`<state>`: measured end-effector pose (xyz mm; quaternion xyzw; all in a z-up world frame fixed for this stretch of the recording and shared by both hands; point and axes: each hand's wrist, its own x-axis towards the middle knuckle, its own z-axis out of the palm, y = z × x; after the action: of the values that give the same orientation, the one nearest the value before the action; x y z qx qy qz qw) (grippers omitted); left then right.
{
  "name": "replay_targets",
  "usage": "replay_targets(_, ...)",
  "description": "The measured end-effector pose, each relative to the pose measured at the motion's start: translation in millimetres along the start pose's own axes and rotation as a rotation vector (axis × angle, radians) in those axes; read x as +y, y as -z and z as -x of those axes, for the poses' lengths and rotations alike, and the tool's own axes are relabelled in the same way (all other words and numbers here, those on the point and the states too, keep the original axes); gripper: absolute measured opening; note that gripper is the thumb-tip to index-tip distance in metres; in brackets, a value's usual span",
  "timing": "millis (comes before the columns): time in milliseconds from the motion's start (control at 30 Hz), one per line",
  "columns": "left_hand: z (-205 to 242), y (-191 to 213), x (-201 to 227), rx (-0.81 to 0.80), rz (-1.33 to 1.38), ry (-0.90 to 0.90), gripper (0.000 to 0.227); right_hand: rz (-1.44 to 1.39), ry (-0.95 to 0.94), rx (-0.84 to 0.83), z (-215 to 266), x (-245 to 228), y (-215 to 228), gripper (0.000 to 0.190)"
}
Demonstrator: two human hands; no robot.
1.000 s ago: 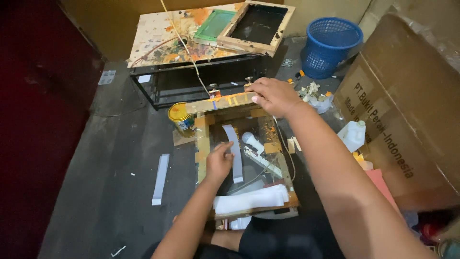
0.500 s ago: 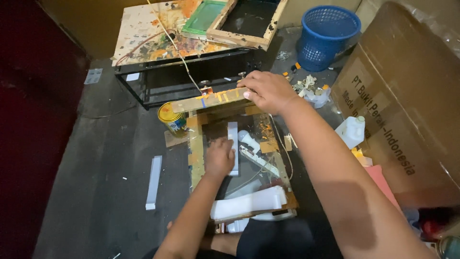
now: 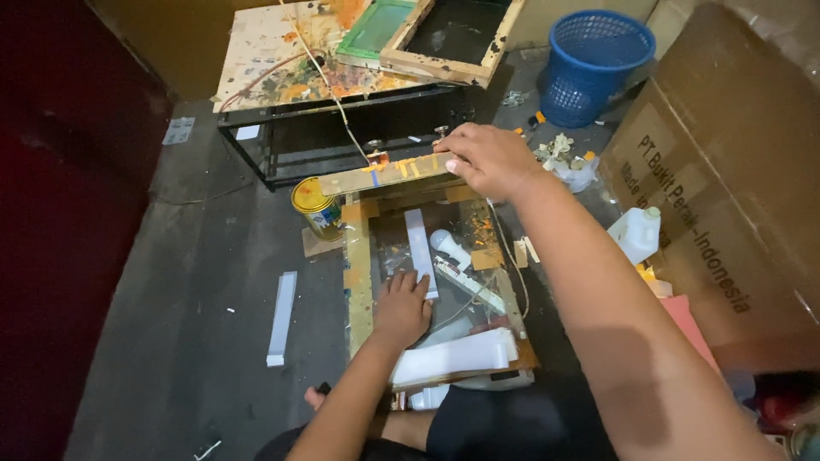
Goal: The person sits on the floor and uses a squeegee to pull orange ink across a screen printing frame. They repeatedly lift the frame, place a white strip underneath, and pull the ink through the screen to print the strip.
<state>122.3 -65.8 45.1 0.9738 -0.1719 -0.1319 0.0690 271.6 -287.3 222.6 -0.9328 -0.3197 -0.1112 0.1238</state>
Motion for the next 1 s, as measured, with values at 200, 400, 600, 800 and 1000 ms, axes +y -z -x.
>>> replay_targets(200,-0.9,-6.6,2.4,0.049,0.032,-0.005,0.053,-0.004,0.007,0.026,1.8,5.2,-8.0,0.035)
replay_targets(400,0.2,-12.2,-1.1,0.042,0.046,-0.013,0.053,-0.014,-0.017,0.009,-0.5,5.2,-5.6,0.035)
replay_targets(600,0.9,-12.8,-1.1,0.043,0.026,-0.008,0.053,0.010,-0.003,0.039,-1.0,9.5,-11.9,0.035)
replay_targets(800,3.9,-9.6,0.7,0.039,0.048,-0.007,0.052,-0.004,0.005,0.037,0.9,0.7,-1.1,0.033)
replay_targets(1000,4.5,-5.7,2.8,0.001,0.102,0.026,0.053,-0.017,-0.025,0.016,-0.6,0.3,-1.0,0.036)
